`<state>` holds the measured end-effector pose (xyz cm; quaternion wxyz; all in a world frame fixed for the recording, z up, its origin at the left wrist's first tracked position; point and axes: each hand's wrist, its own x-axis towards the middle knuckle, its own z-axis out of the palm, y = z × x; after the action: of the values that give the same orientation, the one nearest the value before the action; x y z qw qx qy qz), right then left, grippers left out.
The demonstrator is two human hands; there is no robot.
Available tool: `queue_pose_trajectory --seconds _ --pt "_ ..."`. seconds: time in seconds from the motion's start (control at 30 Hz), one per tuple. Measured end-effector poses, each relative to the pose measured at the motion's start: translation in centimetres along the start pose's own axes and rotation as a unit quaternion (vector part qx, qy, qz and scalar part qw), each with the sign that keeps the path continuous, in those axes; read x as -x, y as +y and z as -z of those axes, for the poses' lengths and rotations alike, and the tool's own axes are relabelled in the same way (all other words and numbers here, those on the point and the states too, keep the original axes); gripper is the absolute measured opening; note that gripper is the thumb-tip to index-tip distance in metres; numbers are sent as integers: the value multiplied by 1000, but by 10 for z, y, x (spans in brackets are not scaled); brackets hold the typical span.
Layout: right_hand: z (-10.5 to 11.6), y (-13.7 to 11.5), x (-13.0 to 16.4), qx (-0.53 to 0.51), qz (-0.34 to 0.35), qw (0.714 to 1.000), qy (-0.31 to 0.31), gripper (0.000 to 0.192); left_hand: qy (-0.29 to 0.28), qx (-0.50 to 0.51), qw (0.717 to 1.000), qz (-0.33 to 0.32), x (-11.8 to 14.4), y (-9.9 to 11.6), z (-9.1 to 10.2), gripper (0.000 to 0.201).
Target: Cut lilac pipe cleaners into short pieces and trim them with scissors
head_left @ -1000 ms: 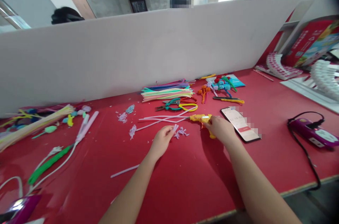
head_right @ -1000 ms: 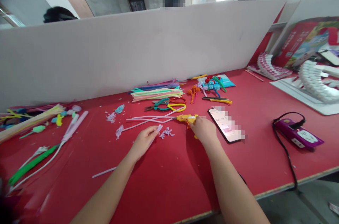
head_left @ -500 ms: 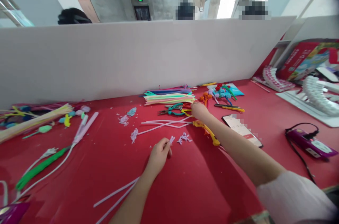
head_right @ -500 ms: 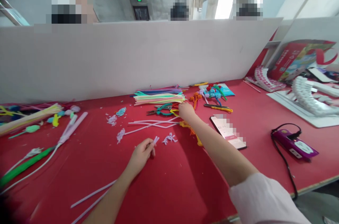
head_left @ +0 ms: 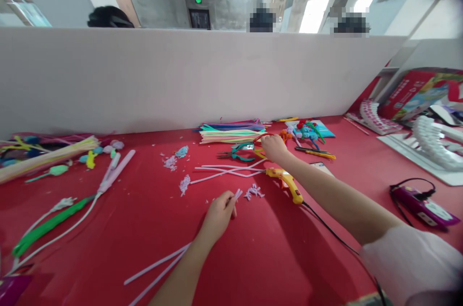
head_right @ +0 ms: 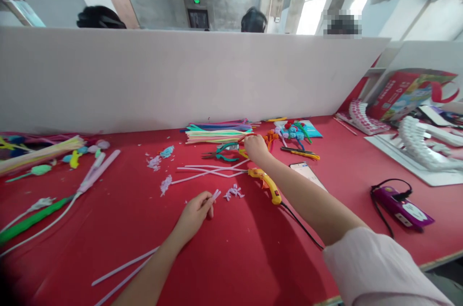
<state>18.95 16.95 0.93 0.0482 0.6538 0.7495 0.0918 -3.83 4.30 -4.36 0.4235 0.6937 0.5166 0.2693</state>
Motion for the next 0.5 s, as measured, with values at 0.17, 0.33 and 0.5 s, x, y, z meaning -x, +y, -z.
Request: queue_pose_trajectory --seconds 0.17,0.33,0.5 --pt "17 17 19 -59 -49 993 89 29 1 -2 1000 3 -1 -2 0 28" --pt "37 64 37 -171 -159 962 140 28 2 -15 1000 1 -1 2 1 29" --pt "30 48 72 -367 -178 910 79 13 -12 29 999 31 -1 9 3 29"
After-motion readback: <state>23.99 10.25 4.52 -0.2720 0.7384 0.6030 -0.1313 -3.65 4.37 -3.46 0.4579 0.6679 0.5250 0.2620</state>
